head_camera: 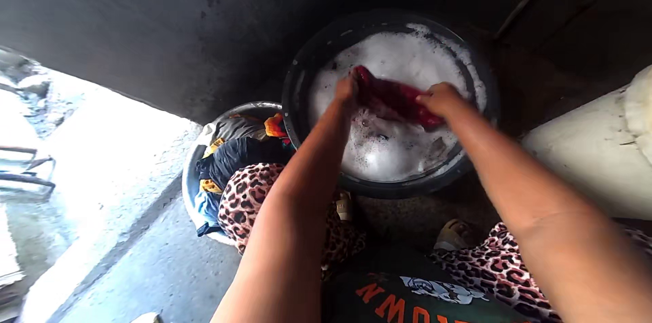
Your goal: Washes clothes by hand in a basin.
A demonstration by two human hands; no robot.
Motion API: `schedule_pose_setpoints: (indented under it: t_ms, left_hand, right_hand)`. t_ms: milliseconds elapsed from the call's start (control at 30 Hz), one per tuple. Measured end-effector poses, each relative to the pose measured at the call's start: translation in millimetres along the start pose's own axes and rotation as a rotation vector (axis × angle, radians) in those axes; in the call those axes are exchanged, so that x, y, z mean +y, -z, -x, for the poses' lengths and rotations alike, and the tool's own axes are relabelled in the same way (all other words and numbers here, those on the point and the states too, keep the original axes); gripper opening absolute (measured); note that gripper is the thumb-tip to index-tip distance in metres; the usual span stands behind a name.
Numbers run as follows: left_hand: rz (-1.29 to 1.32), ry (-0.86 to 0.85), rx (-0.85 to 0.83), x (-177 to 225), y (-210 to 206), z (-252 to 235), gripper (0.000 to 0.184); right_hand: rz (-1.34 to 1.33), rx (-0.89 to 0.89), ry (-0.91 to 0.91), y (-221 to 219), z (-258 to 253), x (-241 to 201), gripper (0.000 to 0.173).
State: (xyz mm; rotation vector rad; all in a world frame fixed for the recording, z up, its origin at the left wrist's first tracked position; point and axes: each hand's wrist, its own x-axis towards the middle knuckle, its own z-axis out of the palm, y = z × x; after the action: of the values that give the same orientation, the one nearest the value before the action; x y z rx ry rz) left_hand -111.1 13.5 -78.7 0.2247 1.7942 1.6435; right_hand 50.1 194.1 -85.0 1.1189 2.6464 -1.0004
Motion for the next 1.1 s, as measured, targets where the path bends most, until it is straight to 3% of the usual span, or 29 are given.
schedule_pose_setpoints:
  t_ms: [100, 167, 233, 300, 367, 500, 567, 600, 700, 800, 867, 967, 1033, 1100]
  left_hand:
    - [-0.828, 0.029, -0.135, -54, -18, -4, 0.044]
    - [-1.119, 0.125, -0.245, -79, -34, -4, 0.053]
    - [-1.236, 0.184, -0.329, -90, -39, -2, 0.064]
    - [-1.273, 0.17, -0.386, -99, -40, -1, 0.061]
    - [-1.298, 0.197, -0.418, -103, -44, 4, 0.053]
    - [-1.008, 0.252, -0.363, -97, -38, 26, 0.045]
    - [-1.141, 0.428, -0.48, -53, -46, 32, 0.046]
    - [-1.063, 0.448, -0.45, -41, -45, 31, 0.042]
    - [-0.503, 0.238, -0.308, -59, -13, 10, 0.037]
    - [0.074, 0.179, -0.241, -21, -11, 0, 0.041]
    - [0.316, 0.105, -0.218, 25, -23, 8, 0.038]
    - [0.537, 0.06, -0.259, 87, -55, 39, 0.039]
    - [0.63, 0.062, -0.306, 118, -71, 66, 0.036]
    - [0.704, 0.042, -0.386, 140, -75, 86, 0.033]
  right_hand:
    - [0.168, -0.125, 0.01, -60, 1, -12, 0.068]
    - [0.275, -0.208, -0.053, -80, -5, -12, 0.082]
    - [0.298, -0.289, -0.096, -89, -12, -4, 0.066]
    - [0.274, -0.377, -0.127, -94, -14, 3, 0.045]
    - [0.233, -0.416, -0.152, -100, -8, 7, 0.041]
    - [0.258, -0.47, -0.205, -70, 8, -10, 0.044]
    - [0.019, -0.4, -0.107, -44, -4, -11, 0.036]
    - [-0.21, -0.321, -0.052, -33, -12, -9, 0.03]
    - [-0.839, -0.249, 0.149, 30, -4, -24, 0.024]
    - [-1.123, -0.212, 0.259, 71, 14, -27, 0.021]
    - [-1.08, -0.153, 0.223, 62, 14, -16, 0.021]
    - [-0.759, 0.02, -0.02, 16, 9, -5, 0.044]
    - [-0.582, 0.067, -0.2, -14, 11, -1, 0.043]
    - [-0.625, 0.046, -0.281, -39, 13, 10, 0.04]
